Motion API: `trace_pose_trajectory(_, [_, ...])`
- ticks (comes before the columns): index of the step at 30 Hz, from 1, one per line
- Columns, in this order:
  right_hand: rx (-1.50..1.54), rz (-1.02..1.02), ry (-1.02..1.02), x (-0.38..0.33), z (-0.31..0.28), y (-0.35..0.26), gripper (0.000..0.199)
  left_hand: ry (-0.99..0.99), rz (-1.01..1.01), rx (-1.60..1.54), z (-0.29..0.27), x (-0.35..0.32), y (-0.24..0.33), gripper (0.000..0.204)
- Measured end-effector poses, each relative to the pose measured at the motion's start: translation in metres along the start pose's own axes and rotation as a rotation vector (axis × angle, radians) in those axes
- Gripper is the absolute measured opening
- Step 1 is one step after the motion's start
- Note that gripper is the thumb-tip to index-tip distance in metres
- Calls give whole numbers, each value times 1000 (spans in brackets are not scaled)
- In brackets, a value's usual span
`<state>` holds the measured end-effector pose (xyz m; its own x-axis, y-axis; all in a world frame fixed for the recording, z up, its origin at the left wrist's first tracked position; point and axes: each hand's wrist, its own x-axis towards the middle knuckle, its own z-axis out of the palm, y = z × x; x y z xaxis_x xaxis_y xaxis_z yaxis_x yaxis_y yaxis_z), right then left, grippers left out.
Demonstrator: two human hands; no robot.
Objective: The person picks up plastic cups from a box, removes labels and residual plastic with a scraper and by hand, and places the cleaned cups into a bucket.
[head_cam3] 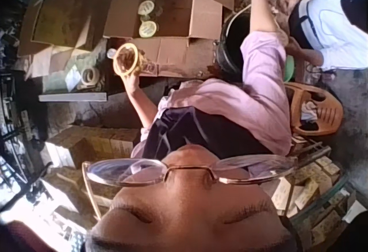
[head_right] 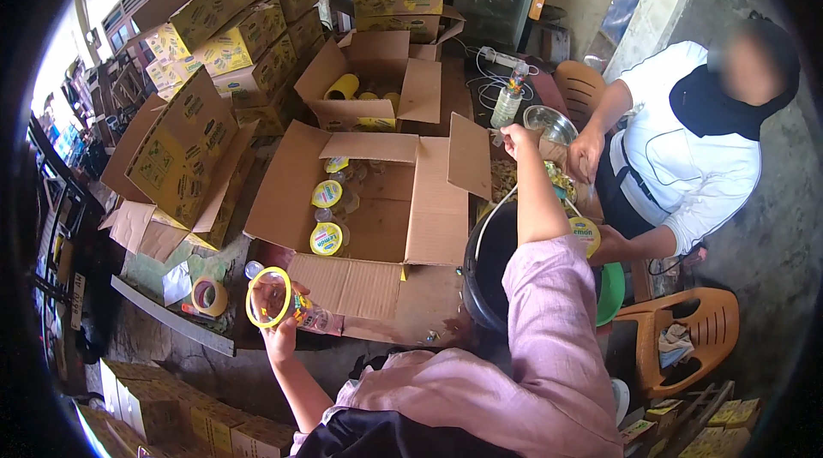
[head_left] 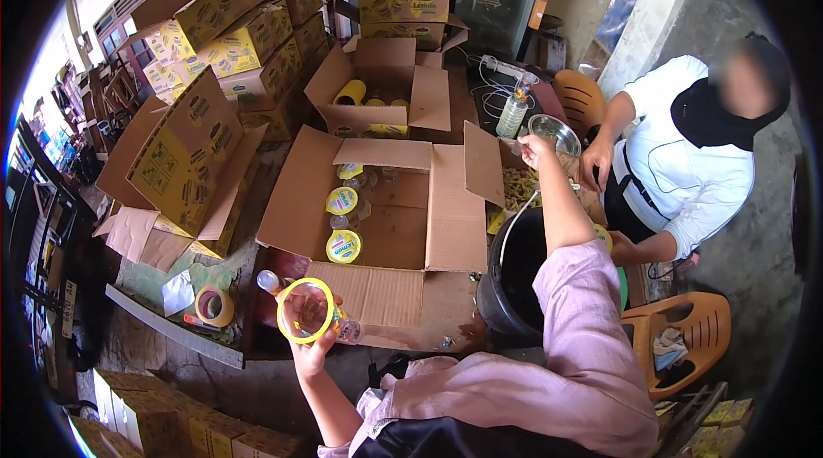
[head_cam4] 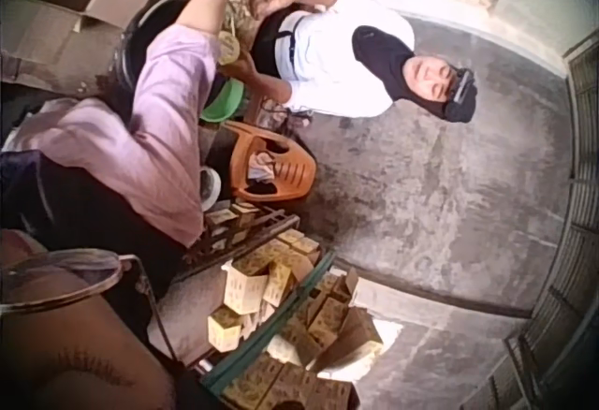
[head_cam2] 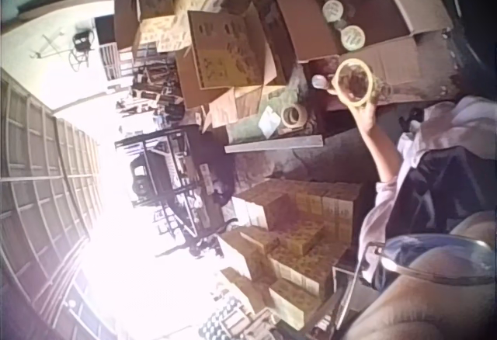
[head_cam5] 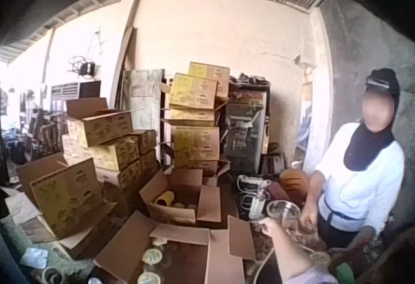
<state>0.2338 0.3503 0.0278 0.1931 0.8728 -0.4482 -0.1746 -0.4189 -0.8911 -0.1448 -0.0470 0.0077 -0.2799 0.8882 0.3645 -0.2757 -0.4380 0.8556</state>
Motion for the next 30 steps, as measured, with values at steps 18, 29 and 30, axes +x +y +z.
trace_pose_trajectory(18, [-2022,-411,188,-69,20,-41,97,102,-95,55,-1,-3,-18,64])
trace_pose_trajectory(29, [-1217,-1240,-5,-106,33,-32,16,-23,-115,-128,37,15,-10,64])
trace_pose_trajectory(30, [-1111,-1212,-65,-138,46,-30,15,-49,-99,-194,41,17,-16,64])
